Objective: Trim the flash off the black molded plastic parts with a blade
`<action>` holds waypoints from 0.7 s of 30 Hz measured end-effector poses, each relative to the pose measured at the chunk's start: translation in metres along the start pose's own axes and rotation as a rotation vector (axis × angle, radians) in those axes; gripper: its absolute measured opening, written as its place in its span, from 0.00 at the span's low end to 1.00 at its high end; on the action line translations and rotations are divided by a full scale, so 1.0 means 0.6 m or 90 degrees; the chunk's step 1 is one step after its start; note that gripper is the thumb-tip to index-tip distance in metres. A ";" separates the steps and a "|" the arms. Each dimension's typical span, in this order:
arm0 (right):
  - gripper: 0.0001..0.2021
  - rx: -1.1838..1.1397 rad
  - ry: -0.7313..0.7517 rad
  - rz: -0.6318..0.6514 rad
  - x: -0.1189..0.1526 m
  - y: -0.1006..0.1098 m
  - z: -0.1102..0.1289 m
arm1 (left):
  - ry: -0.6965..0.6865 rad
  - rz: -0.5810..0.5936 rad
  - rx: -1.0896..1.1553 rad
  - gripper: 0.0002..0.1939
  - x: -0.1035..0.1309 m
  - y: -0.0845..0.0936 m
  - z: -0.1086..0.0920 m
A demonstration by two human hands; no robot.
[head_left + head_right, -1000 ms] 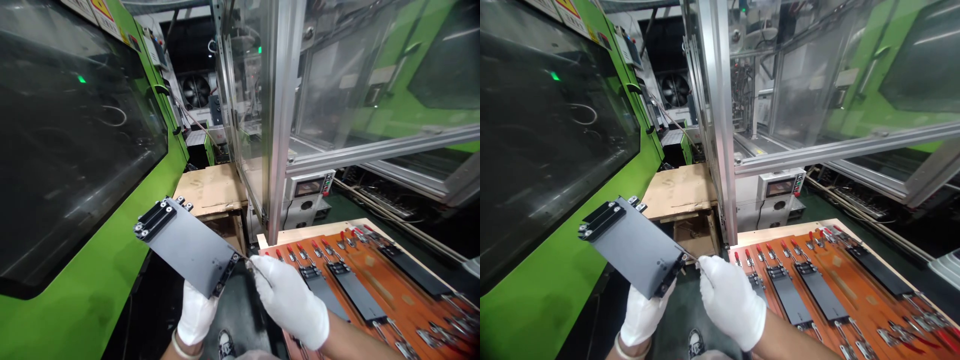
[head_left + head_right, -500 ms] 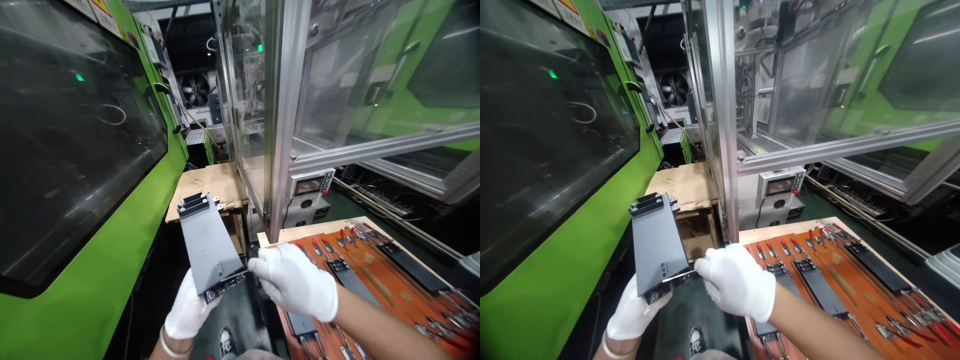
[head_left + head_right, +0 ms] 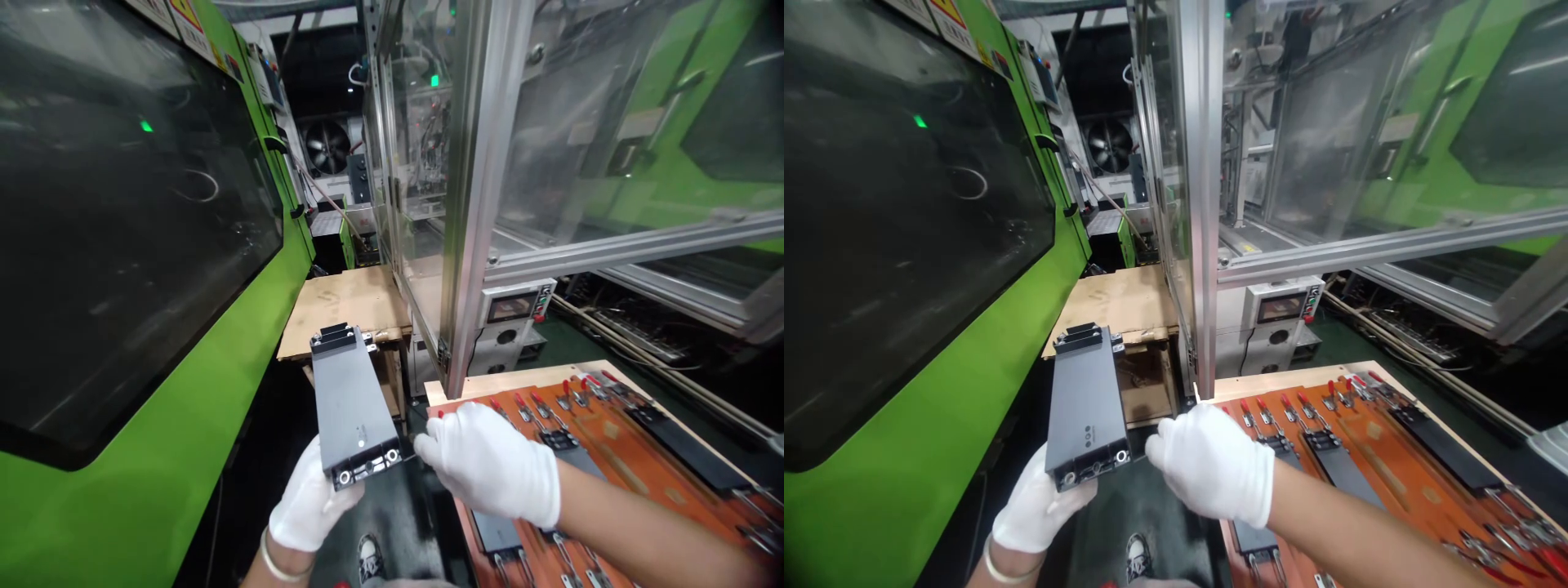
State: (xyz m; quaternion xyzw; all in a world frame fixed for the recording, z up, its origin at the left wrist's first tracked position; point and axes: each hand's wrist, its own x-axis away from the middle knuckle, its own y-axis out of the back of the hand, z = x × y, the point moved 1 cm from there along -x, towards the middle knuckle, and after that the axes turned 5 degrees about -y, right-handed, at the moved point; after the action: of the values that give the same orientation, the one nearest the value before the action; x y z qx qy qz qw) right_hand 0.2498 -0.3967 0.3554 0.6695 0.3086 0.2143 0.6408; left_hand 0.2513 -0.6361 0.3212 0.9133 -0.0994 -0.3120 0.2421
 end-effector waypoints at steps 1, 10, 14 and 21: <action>0.03 -0.007 0.001 0.003 0.000 -0.004 0.000 | -0.013 0.013 -0.022 0.11 0.001 0.000 0.000; 0.06 -0.046 -0.018 -0.006 0.010 0.000 0.007 | 0.022 0.033 0.006 0.09 0.004 -0.002 -0.003; 0.08 -0.034 -0.073 -0.011 0.002 0.006 0.021 | 0.007 0.056 0.005 0.10 -0.005 -0.008 -0.012; 0.08 -0.041 -0.061 -0.037 -0.012 0.004 0.036 | 0.024 0.053 -0.010 0.08 0.003 -0.003 -0.010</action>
State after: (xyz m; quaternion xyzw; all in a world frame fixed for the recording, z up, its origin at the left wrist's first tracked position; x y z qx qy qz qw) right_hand 0.2600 -0.4172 0.3569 0.6487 0.2900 0.1733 0.6820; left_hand 0.2565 -0.6331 0.3235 0.9120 -0.1304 -0.2855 0.2642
